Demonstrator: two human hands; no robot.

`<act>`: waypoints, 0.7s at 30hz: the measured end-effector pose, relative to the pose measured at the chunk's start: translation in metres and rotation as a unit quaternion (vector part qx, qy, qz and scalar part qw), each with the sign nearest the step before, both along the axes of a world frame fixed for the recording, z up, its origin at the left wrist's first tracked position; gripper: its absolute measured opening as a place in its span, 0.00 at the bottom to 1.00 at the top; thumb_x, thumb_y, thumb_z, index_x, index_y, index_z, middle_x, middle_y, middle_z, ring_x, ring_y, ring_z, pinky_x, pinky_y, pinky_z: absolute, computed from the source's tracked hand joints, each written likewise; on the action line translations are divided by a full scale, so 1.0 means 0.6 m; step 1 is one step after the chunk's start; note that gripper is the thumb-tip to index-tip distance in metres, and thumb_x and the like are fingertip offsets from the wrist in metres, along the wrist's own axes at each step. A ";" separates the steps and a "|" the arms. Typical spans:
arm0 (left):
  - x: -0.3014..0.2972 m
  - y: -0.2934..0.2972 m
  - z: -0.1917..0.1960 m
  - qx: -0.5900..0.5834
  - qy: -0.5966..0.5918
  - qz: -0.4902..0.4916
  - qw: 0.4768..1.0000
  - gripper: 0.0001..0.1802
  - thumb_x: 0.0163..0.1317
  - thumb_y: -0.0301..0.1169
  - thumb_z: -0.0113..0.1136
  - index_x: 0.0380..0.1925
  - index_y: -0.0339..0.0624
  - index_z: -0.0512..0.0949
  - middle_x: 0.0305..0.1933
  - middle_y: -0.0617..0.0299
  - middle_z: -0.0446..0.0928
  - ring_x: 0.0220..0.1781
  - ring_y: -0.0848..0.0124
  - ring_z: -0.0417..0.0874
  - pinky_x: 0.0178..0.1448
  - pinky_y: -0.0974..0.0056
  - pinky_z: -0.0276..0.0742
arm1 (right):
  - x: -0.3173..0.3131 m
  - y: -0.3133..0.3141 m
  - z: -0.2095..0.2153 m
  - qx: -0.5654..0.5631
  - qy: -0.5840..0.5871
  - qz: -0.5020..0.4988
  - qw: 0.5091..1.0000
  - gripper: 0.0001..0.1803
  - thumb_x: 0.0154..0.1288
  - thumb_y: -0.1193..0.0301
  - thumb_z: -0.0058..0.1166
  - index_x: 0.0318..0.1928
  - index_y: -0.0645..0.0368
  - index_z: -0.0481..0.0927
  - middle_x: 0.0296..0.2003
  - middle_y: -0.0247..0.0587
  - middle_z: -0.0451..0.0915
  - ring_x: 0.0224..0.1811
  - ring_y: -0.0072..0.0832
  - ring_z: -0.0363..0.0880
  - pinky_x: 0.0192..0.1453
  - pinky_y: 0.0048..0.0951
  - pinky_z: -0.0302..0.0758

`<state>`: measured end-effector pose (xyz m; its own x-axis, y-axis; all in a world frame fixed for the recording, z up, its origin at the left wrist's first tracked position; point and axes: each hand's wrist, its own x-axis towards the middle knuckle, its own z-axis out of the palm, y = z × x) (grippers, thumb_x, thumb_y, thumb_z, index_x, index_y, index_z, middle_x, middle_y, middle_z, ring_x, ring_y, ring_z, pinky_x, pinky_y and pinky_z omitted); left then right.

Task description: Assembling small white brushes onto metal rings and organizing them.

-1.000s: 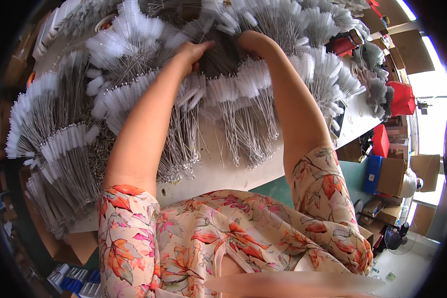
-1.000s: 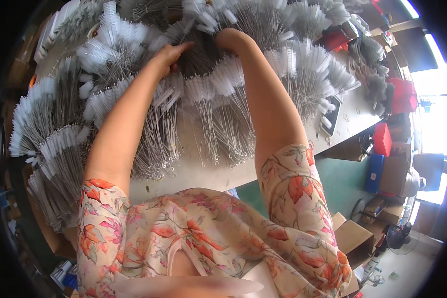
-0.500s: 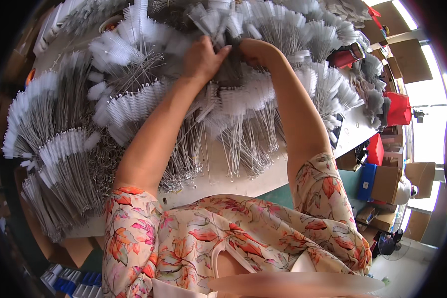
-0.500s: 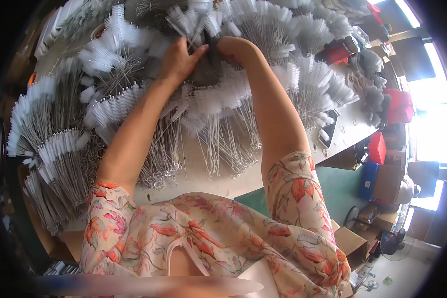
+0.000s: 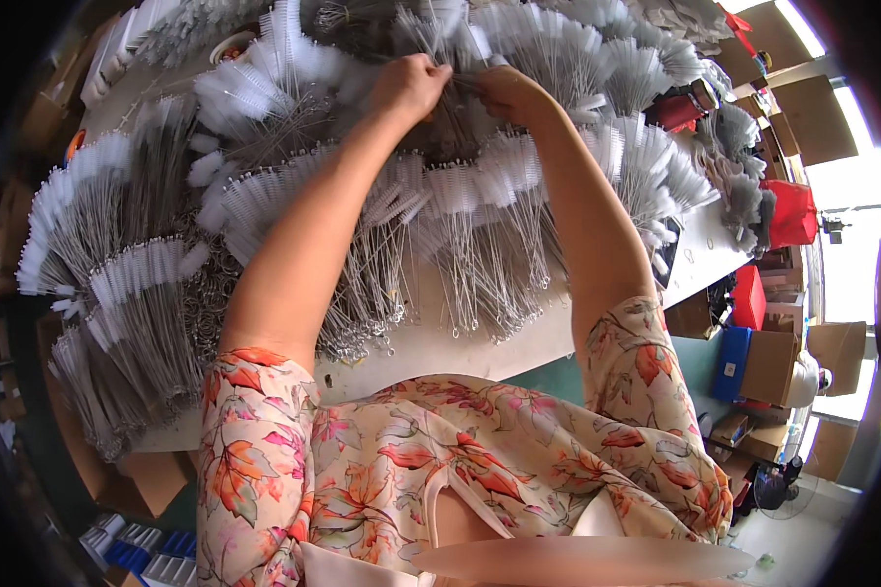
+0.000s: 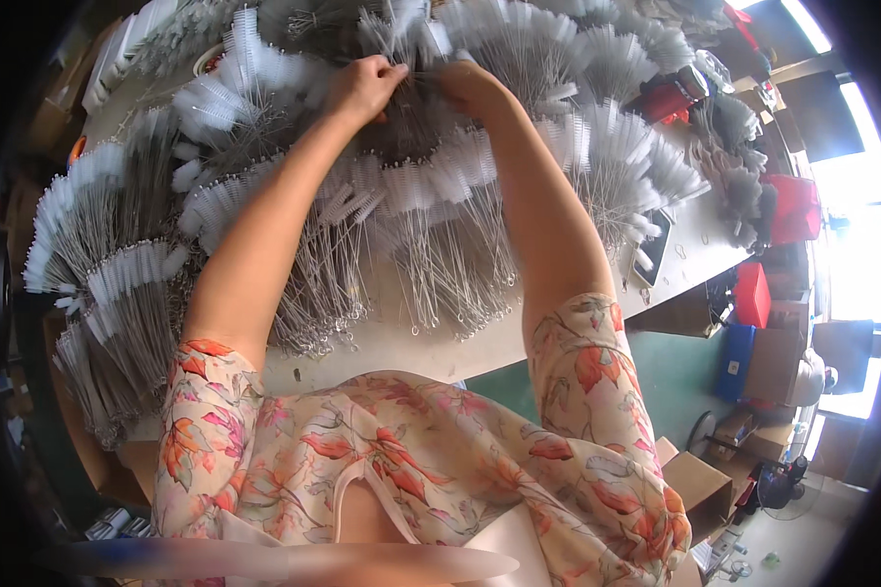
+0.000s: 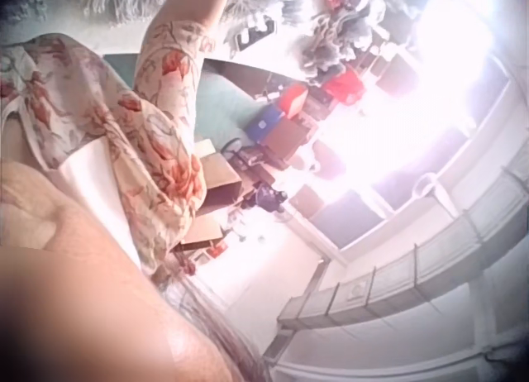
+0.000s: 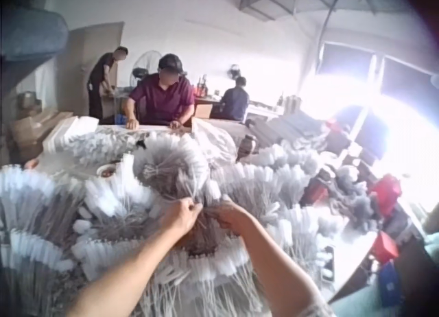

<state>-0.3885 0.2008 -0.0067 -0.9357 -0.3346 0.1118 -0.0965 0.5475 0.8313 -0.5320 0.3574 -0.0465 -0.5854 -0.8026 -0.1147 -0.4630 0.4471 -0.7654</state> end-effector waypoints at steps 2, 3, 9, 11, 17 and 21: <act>-0.020 0.008 -0.024 -0.060 0.049 0.013 0.997 0.17 0.55 0.43 0.56 0.25 0.38 0.78 0.22 0.51 0.78 0.29 0.56 0.81 0.36 0.58 0.76 | -0.008 0.006 -0.015 -0.048 0.257 0.137 0.956 0.10 0.59 0.71 0.44 0.21 0.57 0.68 0.15 0.29 0.63 0.14 0.19 0.62 0.14 0.22 0.57; -0.030 0.004 -0.026 -0.100 0.070 0.025 0.992 0.17 0.54 0.43 0.57 0.25 0.38 0.78 0.25 0.51 0.79 0.31 0.56 0.81 0.37 0.58 0.76 | -0.014 0.004 -0.020 -0.094 0.494 0.262 0.824 0.10 0.60 0.71 0.44 0.21 0.57 0.68 0.14 0.29 0.63 0.13 0.19 0.61 0.14 0.22 0.56; -0.031 -0.037 -0.034 -0.014 -0.108 -0.031 0.994 0.19 0.53 0.45 0.62 0.20 0.39 0.75 0.16 0.60 0.76 0.13 0.69 0.77 0.18 0.65 0.72 | -0.015 -0.009 -0.032 0.215 0.346 0.174 0.896 0.08 0.38 0.76 0.54 0.25 0.63 0.78 0.23 0.47 0.77 0.29 0.42 0.78 0.33 0.36 0.73; -0.023 -0.037 -0.020 -0.003 -0.123 -0.028 0.992 0.21 0.50 0.48 0.63 0.18 0.40 0.74 0.16 0.62 0.75 0.12 0.71 0.76 0.19 0.67 0.73 | -0.022 0.012 -0.002 0.112 0.253 0.144 0.950 0.06 0.41 0.76 0.55 0.25 0.63 0.78 0.23 0.46 0.78 0.25 0.39 0.77 0.29 0.34 0.73; -0.005 -0.049 0.039 -0.145 -0.204 -0.056 0.967 0.29 0.48 0.56 0.61 0.24 0.36 0.74 0.19 0.60 0.77 0.16 0.69 0.78 0.20 0.66 0.75 | 0.089 -0.035 0.157 -0.228 -0.220 -0.293 0.902 0.05 0.53 0.73 0.57 0.29 0.61 0.80 0.19 0.32 0.74 0.16 0.17 0.63 0.18 0.20 0.63; 0.017 -0.027 0.120 -0.087 -0.137 0.013 0.987 0.28 0.58 0.53 0.49 0.25 0.32 0.73 0.19 0.55 0.76 0.15 0.65 0.76 0.17 0.63 0.72 | -0.014 -0.005 0.130 -0.294 -0.253 -0.223 0.895 0.09 0.55 0.74 0.56 0.38 0.58 0.79 0.28 0.33 0.78 0.13 0.18 0.62 0.17 0.19 0.59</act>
<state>-0.3782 0.1848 0.0652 -0.9304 -0.3562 -0.0871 -0.3203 0.6741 0.6656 -0.5403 0.3545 0.0312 -0.8547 -0.5114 -0.0895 0.1320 -0.0473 -0.9901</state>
